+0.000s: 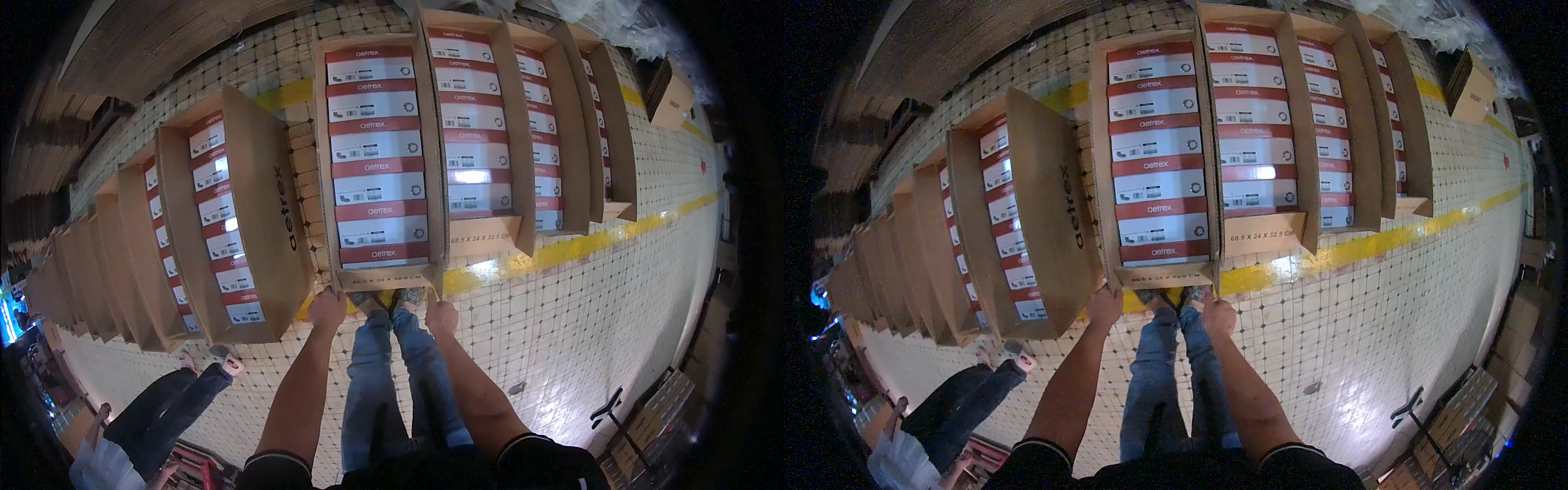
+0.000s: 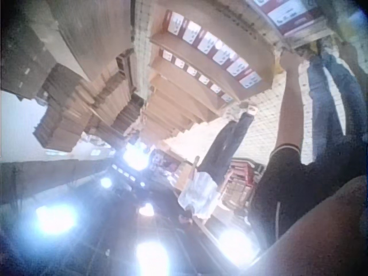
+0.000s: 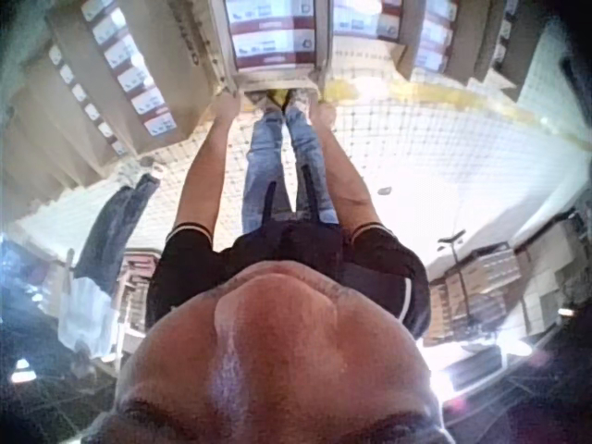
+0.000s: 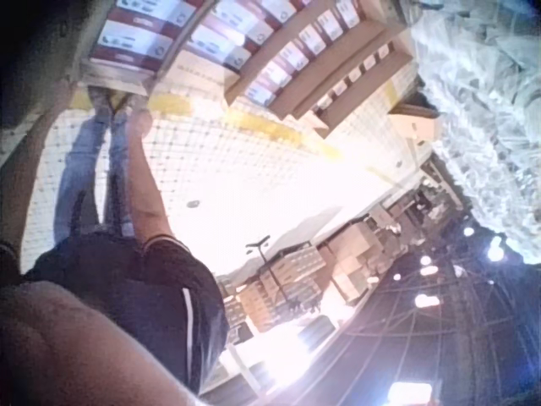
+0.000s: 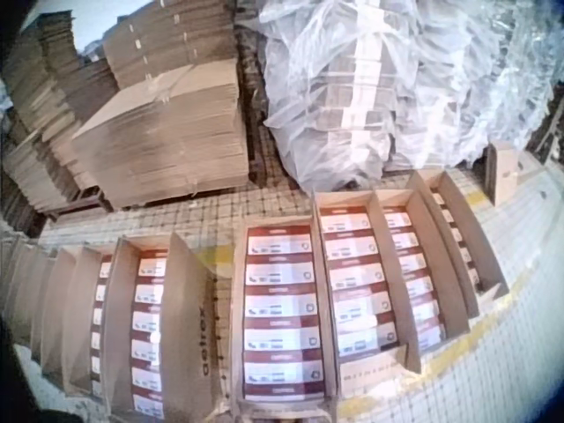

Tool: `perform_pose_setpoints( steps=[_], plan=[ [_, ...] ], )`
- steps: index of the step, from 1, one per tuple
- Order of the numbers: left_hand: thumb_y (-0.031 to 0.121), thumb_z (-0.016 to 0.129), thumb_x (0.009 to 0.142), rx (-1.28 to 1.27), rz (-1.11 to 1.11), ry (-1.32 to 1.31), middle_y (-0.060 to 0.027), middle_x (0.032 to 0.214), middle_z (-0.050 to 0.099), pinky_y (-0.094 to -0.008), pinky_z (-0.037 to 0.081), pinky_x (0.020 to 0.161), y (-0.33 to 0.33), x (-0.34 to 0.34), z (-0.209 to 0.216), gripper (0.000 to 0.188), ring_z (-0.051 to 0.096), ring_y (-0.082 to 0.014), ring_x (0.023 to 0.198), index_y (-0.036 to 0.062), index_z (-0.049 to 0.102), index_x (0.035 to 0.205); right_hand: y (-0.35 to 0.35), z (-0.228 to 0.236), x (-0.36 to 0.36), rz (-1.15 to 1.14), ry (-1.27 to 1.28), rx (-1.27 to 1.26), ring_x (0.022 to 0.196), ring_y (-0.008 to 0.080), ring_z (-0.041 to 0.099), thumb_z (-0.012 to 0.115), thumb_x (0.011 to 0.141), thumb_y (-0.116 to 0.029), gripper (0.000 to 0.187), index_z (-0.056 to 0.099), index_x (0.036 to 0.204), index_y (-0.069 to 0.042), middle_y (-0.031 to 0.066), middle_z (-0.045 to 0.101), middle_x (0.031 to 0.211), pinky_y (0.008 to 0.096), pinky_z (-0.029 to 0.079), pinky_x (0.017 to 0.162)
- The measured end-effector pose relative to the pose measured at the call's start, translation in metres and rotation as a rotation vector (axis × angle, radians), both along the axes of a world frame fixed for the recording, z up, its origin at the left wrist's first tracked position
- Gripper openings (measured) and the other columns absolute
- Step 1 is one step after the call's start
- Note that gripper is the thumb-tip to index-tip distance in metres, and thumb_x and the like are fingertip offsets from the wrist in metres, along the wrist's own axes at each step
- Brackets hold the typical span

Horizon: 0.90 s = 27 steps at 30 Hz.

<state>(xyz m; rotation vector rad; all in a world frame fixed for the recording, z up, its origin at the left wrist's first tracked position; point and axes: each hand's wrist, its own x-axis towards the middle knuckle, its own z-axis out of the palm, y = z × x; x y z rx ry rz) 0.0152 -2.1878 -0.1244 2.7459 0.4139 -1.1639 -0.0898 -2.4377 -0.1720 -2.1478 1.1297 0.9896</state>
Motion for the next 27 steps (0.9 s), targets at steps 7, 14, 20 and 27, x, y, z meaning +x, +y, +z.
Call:
perform_pose_setpoints(
  steps=[7, 14, 20, 27],
  plan=[
    [0.035, 0.051, 0.089, -0.126, -0.001, 0.063, -0.021, 0.097, 0.067, -0.049, 0.052, 0.082, 0.022, 0.021, 0.021, 0.038, 0.065, -0.0377, 0.096, 0.0034, 0.064, 0.104, -0.018, 0.061, 0.038, 0.314, -0.339, -0.061, 0.079, 0.0402, 0.065, 0.047, 0.094, -0.045, 0.051, 0.068, 0.082, 0.0, 0.0236, 0.066, 0.082, 0.0489, 0.052, 0.074],
    [0.034, 0.057, 0.085, -0.3, -0.181, -0.891, -0.0238, 0.087, 0.064, -0.0502, 0.048, 0.072, 0.011, 0.205, 0.176, 0.034, 0.062, -0.0424, 0.083, 0.002, 0.061, 0.096, -0.077, 0.22, 0.252, 0.584, -1.062, -0.311, 0.053, 0.0373, 0.058, 0.057, 0.088, -0.029, 0.036, 0.063, 0.062, -0.005, 0.0171, 0.059, 0.059, 0.0456, 0.046, 0.051],
    [0.046, 0.048, 0.092, -0.289, 0.087, -1.311, -0.0221, 0.102, 0.063, -0.0492, 0.045, 0.083, -0.067, 0.38, 0.214, 0.047, 0.058, -0.0426, 0.099, 0.0022, 0.059, 0.102, -0.091, 0.291, 0.46, 0.477, -1.22, -0.65, 0.078, 0.0423, 0.064, 0.043, 0.095, -0.045, 0.047, 0.068, 0.086, -0.006, 0.0225, 0.065, 0.078, 0.0495, 0.051, 0.069],
    [0.048, 0.046, 0.093, -0.275, 0.089, -1.264, -0.0227, 0.109, 0.063, -0.0521, 0.044, 0.087, -0.067, 0.434, 0.213, 0.049, 0.057, -0.0432, 0.105, 0.0039, 0.059, 0.109, -0.095, 0.303, 0.511, 0.455, -1.117, -0.73, 0.083, 0.039, 0.066, 0.043, 0.093, -0.047, 0.052, 0.068, 0.089, -0.002, 0.0234, 0.067, 0.087, 0.0478, 0.053, 0.075]
  ],
)
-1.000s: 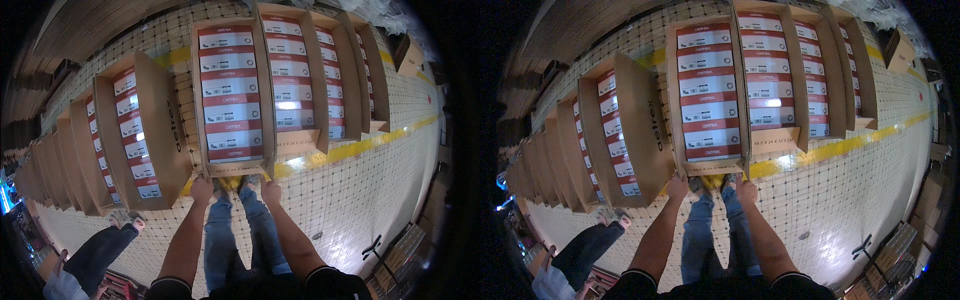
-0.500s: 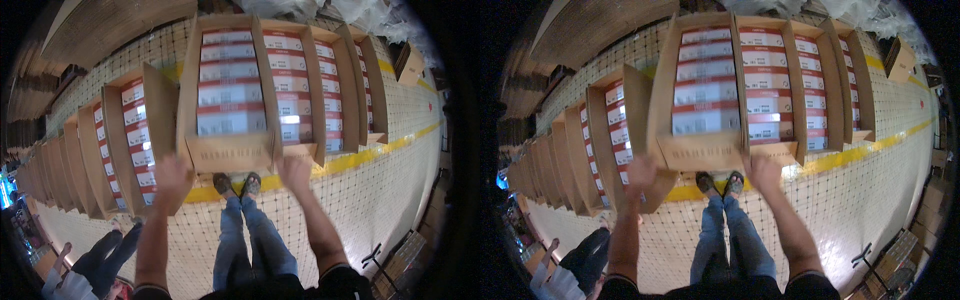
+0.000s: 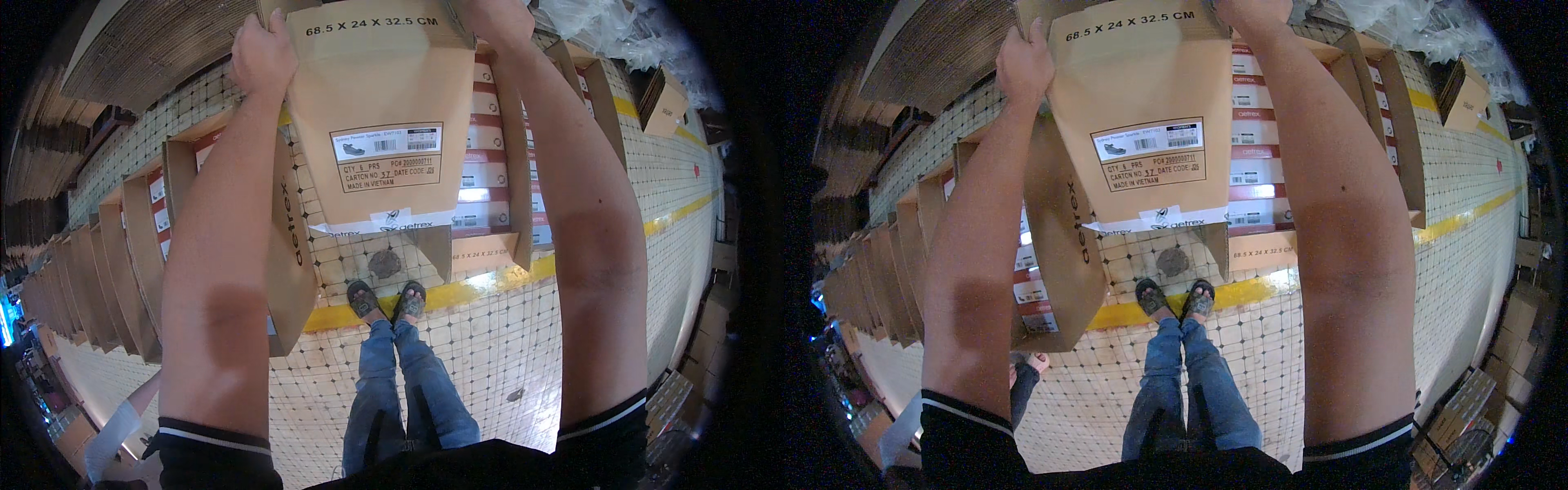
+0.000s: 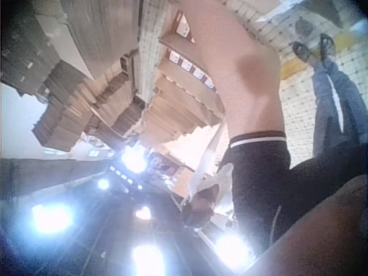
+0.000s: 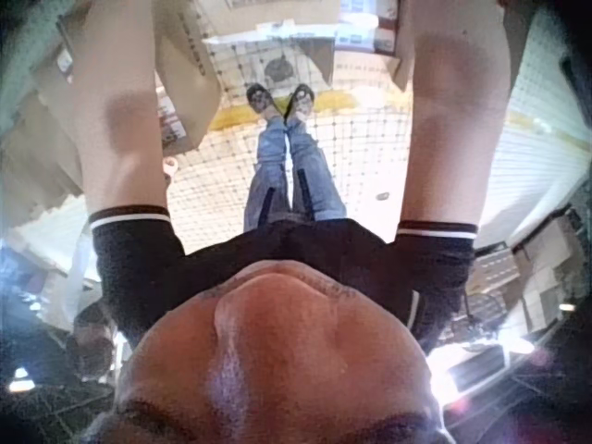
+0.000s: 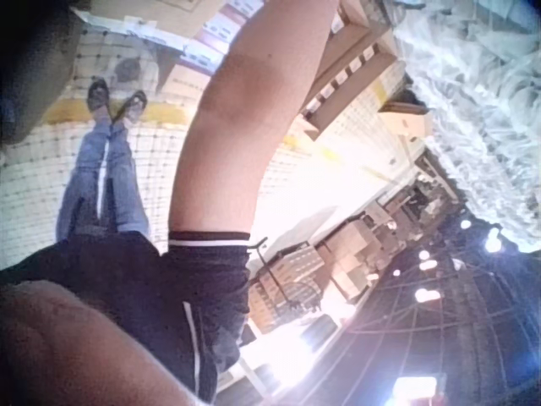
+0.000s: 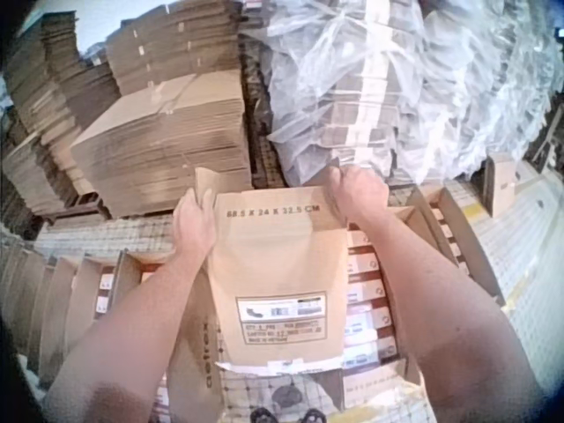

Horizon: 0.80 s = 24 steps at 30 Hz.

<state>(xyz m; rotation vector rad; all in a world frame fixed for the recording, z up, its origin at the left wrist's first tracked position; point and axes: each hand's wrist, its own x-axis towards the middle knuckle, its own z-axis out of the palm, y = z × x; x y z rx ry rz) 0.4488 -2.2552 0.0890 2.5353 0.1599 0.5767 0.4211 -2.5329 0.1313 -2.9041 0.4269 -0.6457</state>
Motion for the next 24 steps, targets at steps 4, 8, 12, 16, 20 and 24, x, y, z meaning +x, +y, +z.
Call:
perform_pose_setpoints(
  steps=[4, 8, 12, 16, 20, 24],
  plan=[
    [0.047, 0.045, 0.093, 0.025, 0.024, -0.008, -0.0147, 0.106, 0.064, -0.0541, 0.045, 0.081, -0.001, -0.004, 0.002, 0.044, 0.06, -0.0376, 0.102, 0.0063, 0.059, 0.103, 0.002, 0.002, 0.0, 0.015, -0.004, 0.049, 0.087, 0.0394, 0.065, 0.041, 0.093, -0.046, 0.052, 0.068, 0.091, -0.002, 0.0229, 0.067, 0.09, 0.0484, 0.051, 0.079],
    [0.047, 0.045, 0.093, 0.026, 0.037, 0.04, -0.0145, 0.106, 0.064, -0.054, 0.046, 0.081, -0.003, -0.011, 0.007, 0.044, 0.06, -0.0378, 0.101, 0.0065, 0.059, 0.103, 0.005, 0.013, -0.007, 0.031, 0.063, 0.087, 0.091, 0.0402, 0.064, 0.039, 0.093, -0.045, 0.051, 0.068, 0.094, -0.003, 0.0229, 0.067, 0.095, 0.0485, 0.05, 0.083],
    [0.047, 0.046, 0.092, 0.013, 0.029, 0.033, -0.0149, 0.106, 0.064, -0.0531, 0.046, 0.081, -0.001, -0.01, 0.004, 0.043, 0.06, -0.0379, 0.1, 0.0069, 0.059, 0.102, 0.005, 0.013, -0.007, 0.042, 0.112, 0.097, 0.091, 0.0406, 0.064, 0.039, 0.093, -0.043, 0.051, 0.069, 0.093, -0.003, 0.0244, 0.066, 0.094, 0.048, 0.05, 0.083],
    [0.047, 0.046, 0.093, -0.03, 0.007, 0.012, -0.0162, 0.103, 0.063, -0.052, 0.045, 0.081, -0.001, -0.016, -0.003, 0.044, 0.059, -0.0393, 0.098, 0.0056, 0.058, 0.099, 0.006, 0.006, -0.011, 0.05, 0.076, 0.068, 0.087, 0.04, 0.064, 0.042, 0.093, -0.041, 0.047, 0.068, 0.085, -0.002, 0.024, 0.066, 0.088, 0.0486, 0.05, 0.078],
    [0.044, 0.049, 0.094, -0.1, -0.056, -0.014, -0.0203, 0.097, 0.061, -0.0493, 0.044, 0.08, 0.015, -0.097, -0.021, 0.044, 0.058, -0.0408, 0.095, 0.0008, 0.057, 0.095, 0.014, -0.01, -0.091, 0.145, 0.111, 0.116, 0.082, 0.0438, 0.064, 0.042, 0.095, -0.044, 0.047, 0.067, 0.088, -0.005, 0.0241, 0.065, 0.083, 0.0513, 0.05, 0.074],
    [0.04, 0.051, 0.094, -0.081, -0.007, 0.113, -0.0228, 0.091, 0.06, -0.0464, 0.045, 0.074, 0.035, -0.224, -0.069, 0.043, 0.059, -0.0413, 0.087, -0.0022, 0.06, 0.095, 0.031, -0.066, -0.226, 0.176, 0.187, 0.134, 0.055, 0.0399, 0.063, 0.05, 0.094, -0.035, 0.044, 0.064, 0.067, -0.004, 0.0225, 0.061, 0.062, 0.0479, 0.053, 0.052]
  ],
)
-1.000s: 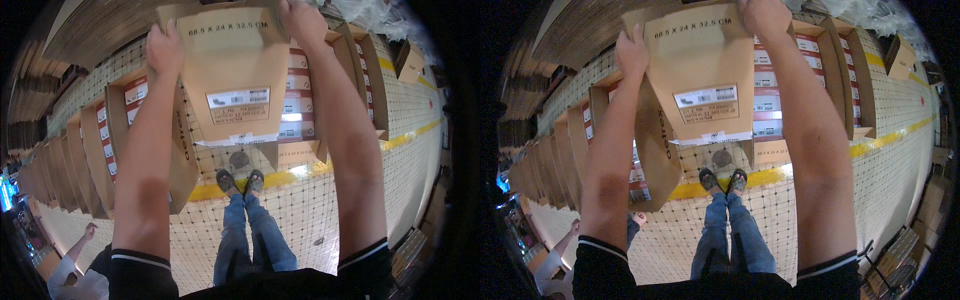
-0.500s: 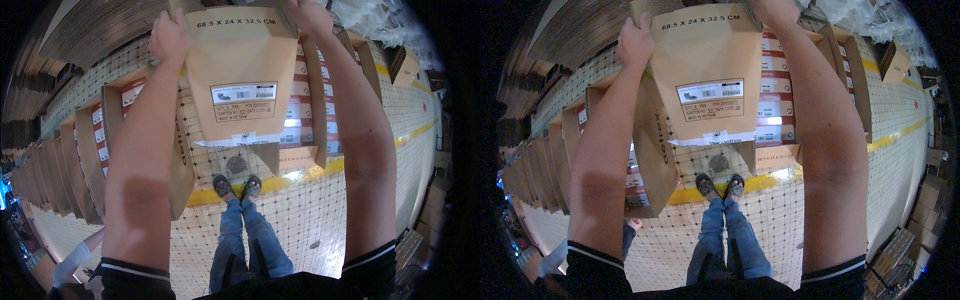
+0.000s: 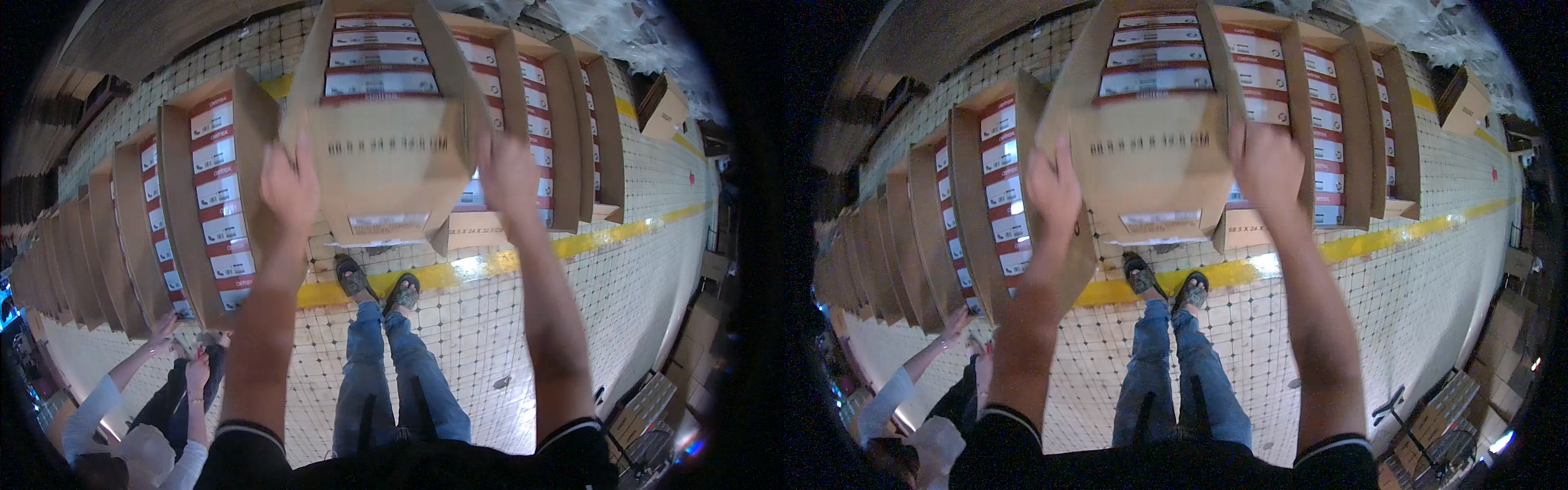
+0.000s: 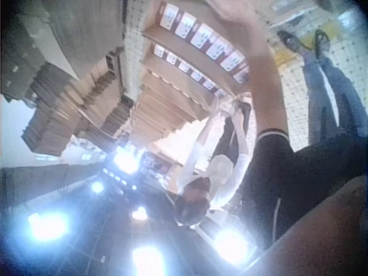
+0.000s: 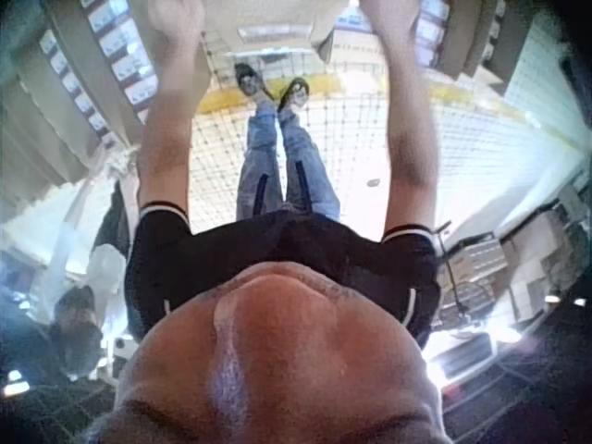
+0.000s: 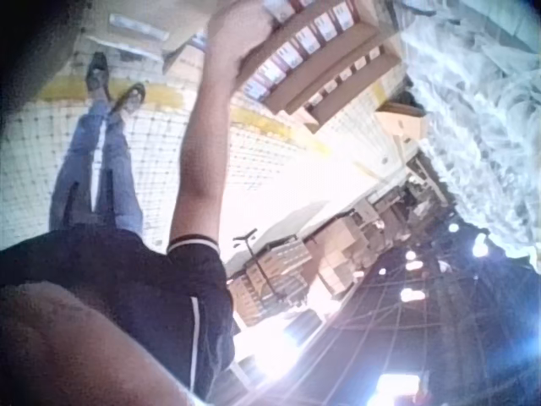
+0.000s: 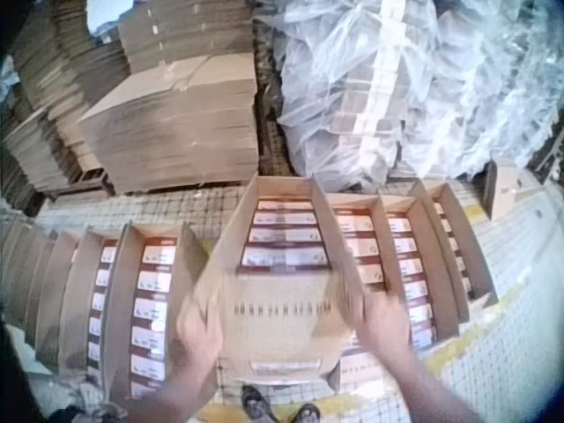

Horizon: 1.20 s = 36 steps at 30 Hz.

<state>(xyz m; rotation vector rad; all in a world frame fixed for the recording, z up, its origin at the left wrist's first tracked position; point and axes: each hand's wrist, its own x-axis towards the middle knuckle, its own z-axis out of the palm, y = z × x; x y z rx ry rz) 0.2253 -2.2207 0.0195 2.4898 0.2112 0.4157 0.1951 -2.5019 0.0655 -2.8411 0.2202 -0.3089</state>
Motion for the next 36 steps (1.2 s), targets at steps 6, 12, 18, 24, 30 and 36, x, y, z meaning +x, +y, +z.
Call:
perform_pose_setpoints(
  steps=[6, 12, 18, 24, 30, 36],
  plan=[
    [0.036, 0.054, 0.094, -0.266, 0.127, 0.669, -0.0218, 0.093, 0.066, -0.0431, 0.048, 0.076, 0.014, -0.192, -0.083, 0.038, 0.064, -0.036, 0.086, 0.0026, 0.065, 0.106, 0.051, -0.121, -0.218, -0.407, 0.707, 0.561, 0.066, 0.0291, 0.068, 0.047, 0.097, -0.034, 0.039, 0.063, 0.109, 0.0, 0.0172, 0.068, 0.077, 0.0406, 0.052, 0.063],
    [0.03, 0.057, 0.091, -0.063, -0.125, 0.546, -0.0204, 0.127, 0.054, -0.0441, 0.041, 0.096, 0.023, -0.237, -0.104, 0.033, 0.051, -0.0351, 0.117, 0.0093, 0.063, 0.117, 0.109, -0.149, -0.275, -0.17, 0.335, 0.544, 0.093, 0.0366, 0.063, 0.055, 0.092, -0.018, 0.033, 0.054, 0.12, -0.001, 0.0188, 0.065, 0.094, 0.0441, 0.051, 0.076],
    [0.031, 0.061, 0.088, 0.46, -0.383, 0.423, -0.0248, 0.151, 0.021, -0.052, 0.028, 0.107, 0.001, -0.195, -0.125, 0.037, 0.026, -0.0407, 0.138, 0.0135, 0.062, 0.121, 0.101, -0.194, -0.188, 0.366, 0.135, 0.042, 0.104, 0.0334, 0.058, 0.056, 0.091, -0.028, 0.031, 0.061, 0.113, -0.006, 0.0185, 0.057, 0.114, 0.0471, 0.043, 0.093],
    [0.032, 0.062, 0.087, 0.373, -0.529, 0.51, -0.0248, 0.153, 0.016, -0.0544, 0.024, 0.109, 0.015, -0.235, -0.108, 0.031, 0.024, -0.0401, 0.139, 0.0083, 0.068, 0.106, 0.09, -0.175, -0.237, 0.396, 0.552, 0.139, 0.085, 0.0297, 0.062, 0.061, 0.089, -0.026, 0.019, 0.065, 0.088, -0.007, 0.0117, 0.064, 0.089, 0.0412, 0.045, 0.087],
    [0.031, 0.058, 0.091, -0.068, -0.407, 0.499, -0.0275, 0.139, 0.039, -0.0476, 0.038, 0.099, 0.031, -0.252, -0.103, 0.036, 0.042, -0.0425, 0.126, 0.0021, 0.06, 0.112, 0.06, -0.148, -0.261, 0.055, 0.305, 0.449, 0.093, 0.0326, 0.061, 0.065, 0.086, -0.014, 0.018, 0.064, 0.1, -0.004, 0.0133, 0.064, 0.096, 0.041, 0.047, 0.081],
    [0.034, 0.051, 0.095, -0.296, -0.04, 0.504, -0.0254, 0.123, 0.054, -0.0443, 0.044, 0.092, 0.005, -0.172, -0.137, 0.046, 0.056, -0.0402, 0.111, -0.0012, 0.046, 0.125, 0.037, -0.173, -0.201, -0.089, 0.16, 0.318, 0.091, 0.0334, 0.059, 0.061, 0.086, -0.014, 0.031, 0.06, 0.115, -0.003, 0.0155, 0.062, 0.1, 0.0429, 0.047, 0.078]
  ],
)
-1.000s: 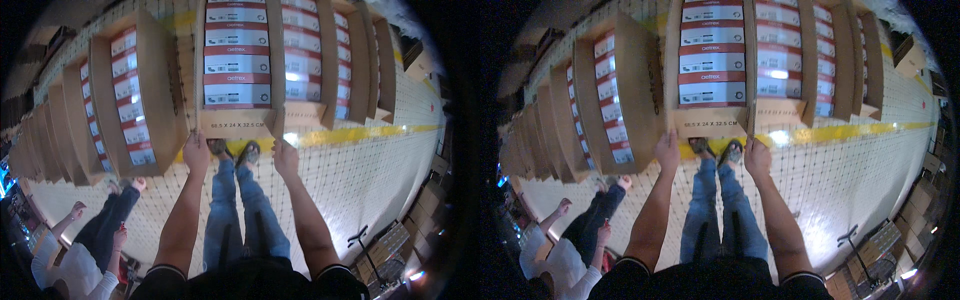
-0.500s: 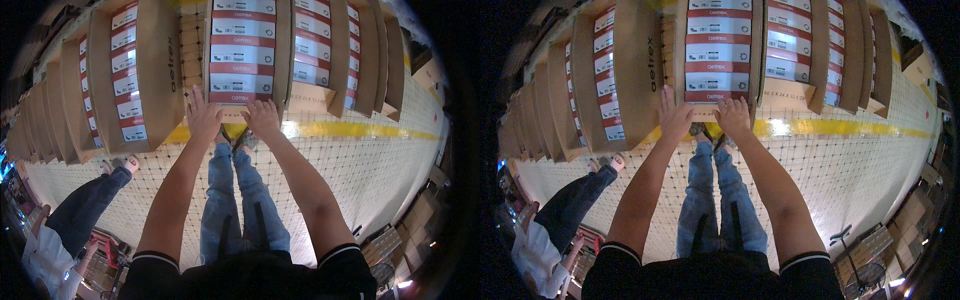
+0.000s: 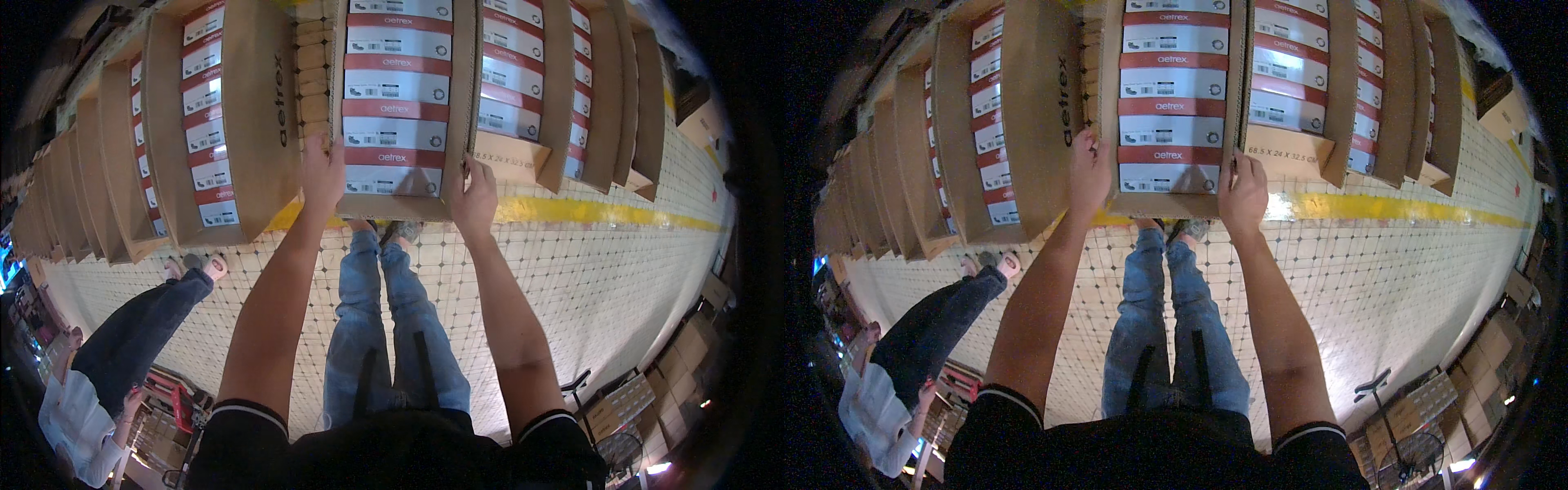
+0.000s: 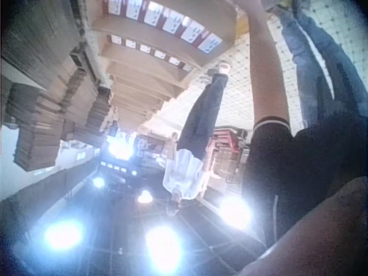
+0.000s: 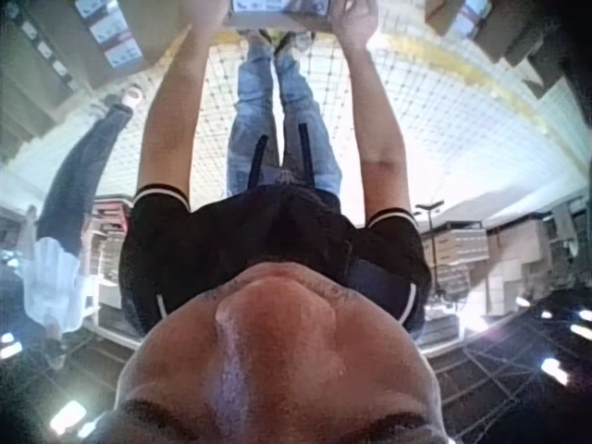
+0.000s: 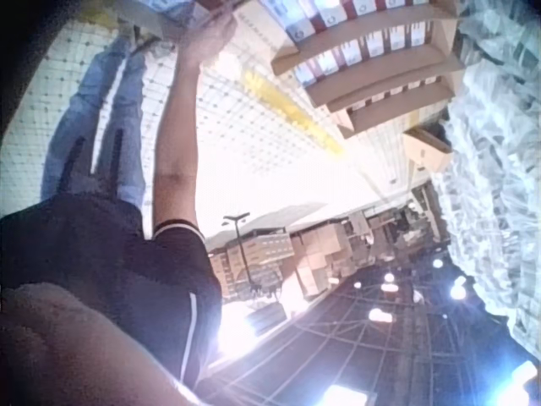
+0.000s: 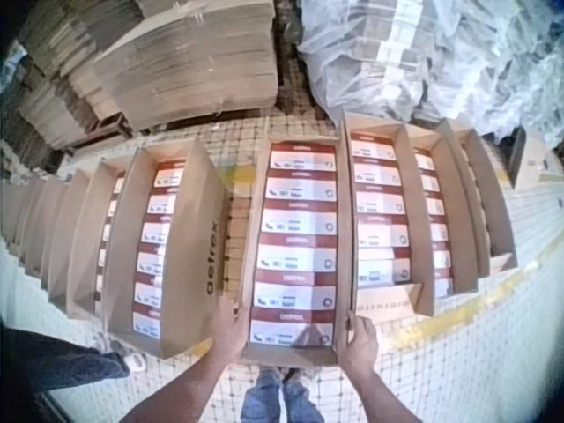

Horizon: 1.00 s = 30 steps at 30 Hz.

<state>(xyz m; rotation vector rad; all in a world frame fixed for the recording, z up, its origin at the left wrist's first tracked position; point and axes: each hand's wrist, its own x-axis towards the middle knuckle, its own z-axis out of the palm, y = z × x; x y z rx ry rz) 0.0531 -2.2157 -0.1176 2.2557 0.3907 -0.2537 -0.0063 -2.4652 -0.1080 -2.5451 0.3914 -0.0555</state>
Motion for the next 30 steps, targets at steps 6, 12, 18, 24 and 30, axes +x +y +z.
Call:
perform_pose_setpoints(
  steps=[6, 12, 18, 24, 30],
  plan=[
    [0.039, 0.043, 0.096, 0.256, -0.035, 0.162, -0.0249, 0.106, 0.062, -0.0516, 0.046, 0.084, -0.013, 0.06, -0.021, 0.044, 0.06, -0.0418, 0.099, 0.0033, 0.053, 0.119, -0.007, -0.027, 0.042, 0.152, -0.038, -0.284, 0.108, 0.0357, 0.054, 0.059, 0.084, -0.013, 0.049, 0.049, 0.131, -0.004, 0.0157, 0.058, 0.115, 0.0453, 0.043, 0.092],
    [0.04, 0.043, 0.096, 0.444, -0.042, 0.125, -0.0244, 0.087, 0.066, -0.0532, 0.05, 0.074, -0.005, 0.062, -0.041, 0.041, 0.064, -0.0439, 0.083, 0.0038, 0.058, 0.106, 0.006, -0.047, 0.04, 0.177, -0.02, -0.315, 0.118, 0.0354, 0.049, 0.056, 0.086, -0.014, 0.064, 0.033, 0.144, -0.004, 0.0153, 0.06, 0.118, 0.0487, 0.035, 0.101],
    [0.041, 0.046, 0.095, 0.533, -0.062, 0.078, -0.024, 0.076, 0.065, -0.0535, 0.051, 0.068, 0.0, 0.064, -0.045, 0.039, 0.065, -0.0422, 0.076, 0.0042, 0.06, 0.096, 0.017, -0.049, 0.048, 0.028, 0.101, -0.407, 0.089, 0.0367, 0.059, 0.055, 0.089, -0.017, 0.062, 0.03, 0.145, -0.002, 0.0154, 0.066, 0.091, 0.0456, 0.046, 0.081],
    [0.042, 0.048, 0.093, 0.513, -0.007, 0.062, -0.0223, 0.072, 0.065, -0.0533, 0.052, 0.063, -0.001, 0.062, -0.046, 0.037, 0.065, -0.0427, 0.069, 0.0063, 0.059, 0.093, 0.002, -0.051, 0.048, 0.076, 0.158, -0.357, 0.071, 0.0367, 0.059, 0.055, 0.09, -0.019, 0.063, 0.029, 0.145, -0.004, 0.0167, 0.065, 0.079, 0.0458, 0.05, 0.061],
    [0.039, 0.052, 0.091, 0.555, 0.0, 0.111, -0.0222, 0.076, 0.066, -0.0528, 0.052, 0.063, -0.016, 0.06, -0.045, 0.032, 0.065, -0.0427, 0.072, 0.0084, 0.058, 0.098, 0.01, -0.058, 0.048, 0.016, 0.073, -0.33, 0.073, 0.0363, 0.059, 0.054, 0.089, -0.019, 0.062, 0.03, 0.145, -0.008, 0.0156, 0.066, 0.081, 0.046, 0.05, 0.063]
  ],
)
